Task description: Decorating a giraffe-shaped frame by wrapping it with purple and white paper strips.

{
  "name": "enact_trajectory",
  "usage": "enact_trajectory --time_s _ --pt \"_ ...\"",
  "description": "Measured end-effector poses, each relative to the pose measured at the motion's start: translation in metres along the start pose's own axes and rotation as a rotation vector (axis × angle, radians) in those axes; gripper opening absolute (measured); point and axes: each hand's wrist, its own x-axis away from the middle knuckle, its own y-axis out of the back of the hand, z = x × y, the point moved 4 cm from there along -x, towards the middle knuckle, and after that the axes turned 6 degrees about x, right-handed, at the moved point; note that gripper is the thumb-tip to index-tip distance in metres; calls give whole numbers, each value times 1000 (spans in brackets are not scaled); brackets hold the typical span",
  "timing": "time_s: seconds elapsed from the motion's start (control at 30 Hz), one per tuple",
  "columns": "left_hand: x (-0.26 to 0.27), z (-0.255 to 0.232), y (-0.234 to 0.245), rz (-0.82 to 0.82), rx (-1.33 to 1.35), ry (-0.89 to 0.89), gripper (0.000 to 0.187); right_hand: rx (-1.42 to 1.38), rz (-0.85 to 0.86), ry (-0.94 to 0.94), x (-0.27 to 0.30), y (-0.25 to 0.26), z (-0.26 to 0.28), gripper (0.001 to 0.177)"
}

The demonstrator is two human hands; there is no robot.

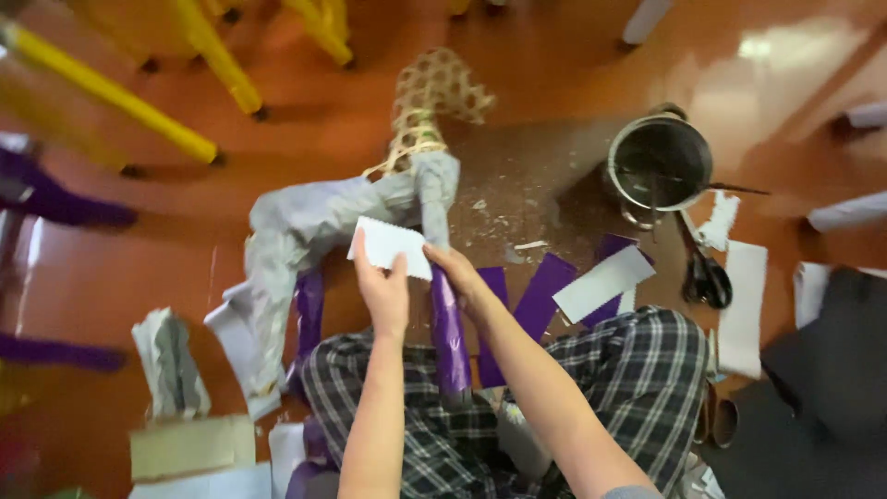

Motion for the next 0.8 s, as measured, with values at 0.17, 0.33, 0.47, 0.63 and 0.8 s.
enact_trajectory --time_s 0.17,0.33,0.47,0.63,0.8 --pt "-5 19 -37 236 96 135 81 932 -18 603 43 29 80 55" --pt "-5 21 -42 212 42 54 89 1586 -1072 690 84 138 195 17" --pt "-7 17 -40 293 122 51 79 1999 -1247 367 74 306 184 8" --pt "-3 -20 -36 332 144 111 48 1631 -1039 322 122 241 161 45" --pt "2 -3 -42 346 279 162 38 939 -918 409 105 257 119 39"
